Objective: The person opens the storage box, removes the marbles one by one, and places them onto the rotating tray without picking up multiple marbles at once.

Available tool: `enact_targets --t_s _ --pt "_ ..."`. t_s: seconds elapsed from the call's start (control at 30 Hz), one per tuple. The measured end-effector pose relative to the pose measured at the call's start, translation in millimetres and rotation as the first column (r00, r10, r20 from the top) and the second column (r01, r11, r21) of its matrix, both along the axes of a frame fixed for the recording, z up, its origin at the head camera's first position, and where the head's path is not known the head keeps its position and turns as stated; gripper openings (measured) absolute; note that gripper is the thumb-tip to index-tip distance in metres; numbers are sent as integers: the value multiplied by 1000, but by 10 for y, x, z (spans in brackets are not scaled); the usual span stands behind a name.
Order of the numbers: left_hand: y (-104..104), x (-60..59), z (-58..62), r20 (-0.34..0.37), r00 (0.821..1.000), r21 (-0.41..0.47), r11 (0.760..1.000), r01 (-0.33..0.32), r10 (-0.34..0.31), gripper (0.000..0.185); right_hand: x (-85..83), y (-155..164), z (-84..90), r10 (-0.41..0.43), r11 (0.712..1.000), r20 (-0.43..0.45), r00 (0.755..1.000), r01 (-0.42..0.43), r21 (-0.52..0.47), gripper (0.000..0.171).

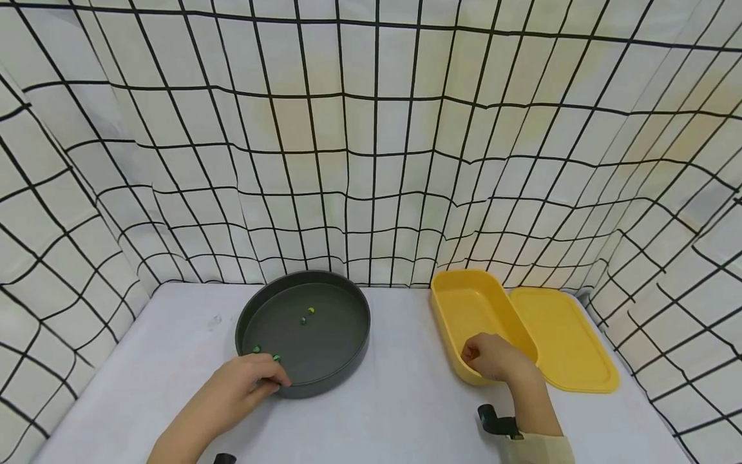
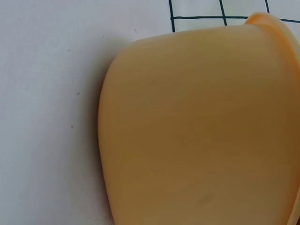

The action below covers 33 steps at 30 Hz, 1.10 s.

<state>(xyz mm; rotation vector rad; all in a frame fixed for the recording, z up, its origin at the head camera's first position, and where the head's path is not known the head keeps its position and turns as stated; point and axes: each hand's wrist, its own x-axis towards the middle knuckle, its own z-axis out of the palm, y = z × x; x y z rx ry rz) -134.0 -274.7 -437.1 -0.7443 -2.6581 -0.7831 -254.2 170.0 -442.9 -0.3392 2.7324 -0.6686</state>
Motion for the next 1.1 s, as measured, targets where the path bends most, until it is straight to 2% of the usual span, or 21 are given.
enact_targets --t_s 0.17,0.33,0.53,0.73,1.0,1.03,1.1 --pt "-10 -5 11 -7 1000 -8 1000 1 -1 35 -11 -10 22 -36 999 -14 999 36 17 11" --pt "-12 -8 17 1 1000 -7 1000 5 -5 35 -44 -19 46 -91 995 -76 993 94 34 8" --pt "-13 -2 20 3 1000 -7 1000 7 -7 35 -78 -39 101 -144 990 -168 975 144 -10 9" --pt "-13 7 24 37 999 -13 1000 -5 6 34 -88 -93 129 -181 983 -339 923 155 -102 10" --pt "-14 18 35 41 999 -14 1000 -9 9 33 -49 -259 141 -241 956 -500 832 114 -270 12" --pt "-15 18 39 45 999 -14 1000 -12 12 33 -50 -291 141 -241 951 -507 828 96 -296 11" --pt "-9 16 46 55 998 -17 1000 -20 20 33 -48 -370 140 -235 935 -494 837 56 -349 9"
